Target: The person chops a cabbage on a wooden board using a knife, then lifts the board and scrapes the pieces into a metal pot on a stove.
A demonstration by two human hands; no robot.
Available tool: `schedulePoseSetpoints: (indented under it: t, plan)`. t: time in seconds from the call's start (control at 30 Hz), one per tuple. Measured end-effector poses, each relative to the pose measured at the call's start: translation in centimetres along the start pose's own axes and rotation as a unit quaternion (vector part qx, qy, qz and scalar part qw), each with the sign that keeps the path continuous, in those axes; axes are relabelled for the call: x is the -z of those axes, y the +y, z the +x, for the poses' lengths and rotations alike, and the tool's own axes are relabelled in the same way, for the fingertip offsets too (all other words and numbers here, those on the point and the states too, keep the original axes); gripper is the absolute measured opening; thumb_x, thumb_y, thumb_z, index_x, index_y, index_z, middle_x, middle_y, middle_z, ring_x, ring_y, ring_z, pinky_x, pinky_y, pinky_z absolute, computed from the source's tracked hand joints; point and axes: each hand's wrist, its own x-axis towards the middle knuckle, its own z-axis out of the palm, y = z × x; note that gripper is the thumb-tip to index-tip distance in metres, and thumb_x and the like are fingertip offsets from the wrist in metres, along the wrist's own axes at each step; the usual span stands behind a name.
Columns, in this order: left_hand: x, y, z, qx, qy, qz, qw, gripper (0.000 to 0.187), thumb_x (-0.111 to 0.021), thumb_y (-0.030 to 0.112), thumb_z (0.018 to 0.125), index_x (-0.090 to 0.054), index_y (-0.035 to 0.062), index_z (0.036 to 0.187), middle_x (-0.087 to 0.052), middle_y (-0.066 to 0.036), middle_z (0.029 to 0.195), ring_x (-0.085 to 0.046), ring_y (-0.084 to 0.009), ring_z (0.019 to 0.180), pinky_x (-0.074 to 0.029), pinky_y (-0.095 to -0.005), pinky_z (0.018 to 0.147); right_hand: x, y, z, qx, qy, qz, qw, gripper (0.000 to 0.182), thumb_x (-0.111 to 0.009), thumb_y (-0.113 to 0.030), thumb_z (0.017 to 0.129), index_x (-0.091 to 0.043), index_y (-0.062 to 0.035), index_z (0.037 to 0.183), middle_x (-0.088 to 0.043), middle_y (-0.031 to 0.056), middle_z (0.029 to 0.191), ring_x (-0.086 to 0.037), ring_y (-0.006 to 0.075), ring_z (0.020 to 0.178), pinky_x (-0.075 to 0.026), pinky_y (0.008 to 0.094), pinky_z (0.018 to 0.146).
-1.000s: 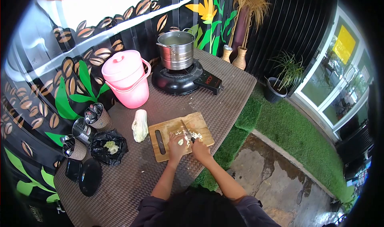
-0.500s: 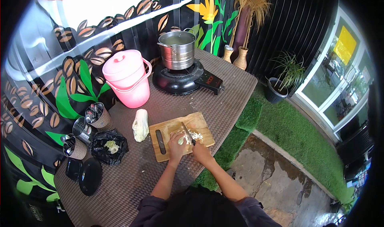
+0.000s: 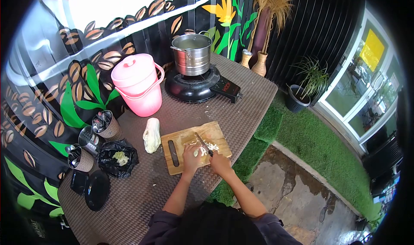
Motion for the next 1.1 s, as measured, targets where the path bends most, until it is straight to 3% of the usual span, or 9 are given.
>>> schedulePoseSetpoints:
  t: [0.07, 0.13, 0.17, 0.47, 0.63, 0.8, 0.9, 1.0, 1.1]
  plan:
    - [0.0, 0.4, 0.1, 0.017, 0.009, -0.02, 1.0, 0.008, -0.065, 0.001, 0.078, -0.067, 0.0008, 0.085, -0.067, -0.013, 0.088, -0.06, -0.0303, 0.09, -0.033, -0.0463, 0.105, -0.9, -0.1, -0.4, -0.003, 0.005, -0.006, 1.0, 0.03, -0.047, -0.025, 0.092, -0.046, 0.0023, 0.103, -0.064, 0.0278, 0.091, -0.064, 0.0441, 0.087, -0.051, 0.0525, 0.076]
    - [0.4, 0.9, 0.3, 0.02, 0.008, -0.02, 1.0, 0.007, -0.065, 0.0, 0.077, -0.066, 0.0007, 0.084, -0.067, -0.013, 0.087, -0.06, -0.0305, 0.089, -0.034, -0.0462, 0.105, -3.7, -0.5, -0.6, -0.065, 0.027, 0.023, 0.997, 0.028, -0.047, -0.023, 0.092, -0.046, 0.0016, 0.104, -0.064, 0.0274, 0.092, -0.064, 0.0437, 0.087, -0.051, 0.0523, 0.075]
    - [0.5, 1.1, 0.3, 0.023, 0.005, -0.021, 0.999, 0.007, -0.065, 0.0, 0.076, -0.066, 0.0007, 0.083, -0.066, -0.013, 0.085, -0.06, -0.0307, 0.088, -0.034, -0.0461, 0.105, -4.7, -0.5, -0.9, -0.04, 0.064, -0.003, 0.997, 0.026, -0.047, -0.022, 0.092, -0.045, 0.0009, 0.106, -0.064, 0.0276, 0.092, -0.064, 0.0431, 0.086, -0.052, 0.052, 0.073]
    - [-0.1, 0.5, 0.1, 0.01, 0.043, -0.026, 0.999, 0.008, -0.065, -0.001, 0.074, -0.066, 0.0007, 0.082, -0.066, -0.014, 0.085, -0.062, -0.0307, 0.082, -0.037, -0.0447, 0.104, -2.2, 0.5, 1.2, 0.018, 0.022, -0.008, 1.0, 0.033, -0.047, -0.029, 0.093, -0.045, 0.0025, 0.103, -0.064, 0.0282, 0.09, -0.064, 0.0439, 0.084, -0.051, 0.052, 0.075]
    - [0.4, 0.9, 0.3, 0.016, 0.039, -0.037, 0.998, 0.007, -0.065, -0.001, 0.074, -0.065, 0.0006, 0.081, -0.065, -0.014, 0.085, -0.062, -0.032, 0.083, -0.037, -0.0439, 0.104, -5.4, -1.0, -0.3, -0.065, 0.044, 0.034, 0.996, 0.035, -0.046, -0.031, 0.094, -0.045, 0.0019, 0.103, -0.064, 0.0274, 0.09, -0.064, 0.0438, 0.084, -0.051, 0.0517, 0.074]
    - [0.5, 1.0, 0.3, 0.018, 0.038, -0.049, 0.998, 0.006, -0.065, -0.001, 0.075, -0.064, 0.001, 0.081, -0.065, -0.014, 0.085, -0.061, -0.034, 0.082, -0.038, -0.0438, 0.103, -3.5, -0.1, 1.7, -0.027, 0.047, 0.025, 0.998, 0.036, -0.045, -0.031, 0.095, -0.045, 0.0029, 0.107, -0.064, 0.0277, 0.092, -0.064, 0.0434, 0.088, -0.051, 0.0514, 0.076]
    - [0.4, 0.7, 0.2, 0.025, 0.036, -0.03, 0.999, 0.005, -0.065, 0.0, 0.076, -0.064, 0.0011, 0.08, -0.064, -0.015, 0.083, -0.061, -0.0339, 0.083, -0.039, -0.0438, 0.102, -1.9, 0.0, 1.2, -0.01, -0.015, 0.005, 1.0, 0.038, -0.045, -0.032, 0.095, -0.044, 0.0036, 0.109, -0.064, 0.0283, 0.093, -0.063, 0.0437, 0.089, -0.05, 0.0523, 0.078]
    - [0.1, 0.6, 0.3, 0.016, 0.034, -0.024, 0.999, 0.004, -0.064, 0.0, 0.076, -0.062, 0.0008, 0.079, -0.064, -0.015, 0.081, -0.06, -0.0341, 0.083, -0.039, -0.0444, 0.101, -2.3, -0.4, -0.1, -0.01, -0.018, -0.008, 1.0, 0.038, -0.045, -0.032, 0.095, -0.044, 0.0034, 0.109, -0.064, 0.0284, 0.093, -0.063, 0.044, 0.089, -0.05, 0.0533, 0.079]
    - [0.2, 0.7, 0.4, 0.015, 0.033, -0.027, 0.999, 0.008, -0.064, 0.0, 0.077, -0.057, 0.0008, 0.081, -0.062, -0.014, 0.081, -0.06, -0.0331, 0.083, -0.044, -0.0421, 0.092, -4.6, -0.9, -0.4, -0.059, 0.01, 0.031, 0.998, 0.036, -0.045, -0.031, 0.095, -0.044, 0.0028, 0.108, -0.064, 0.0285, 0.093, -0.063, 0.0439, 0.09, -0.05, 0.0527, 0.078]
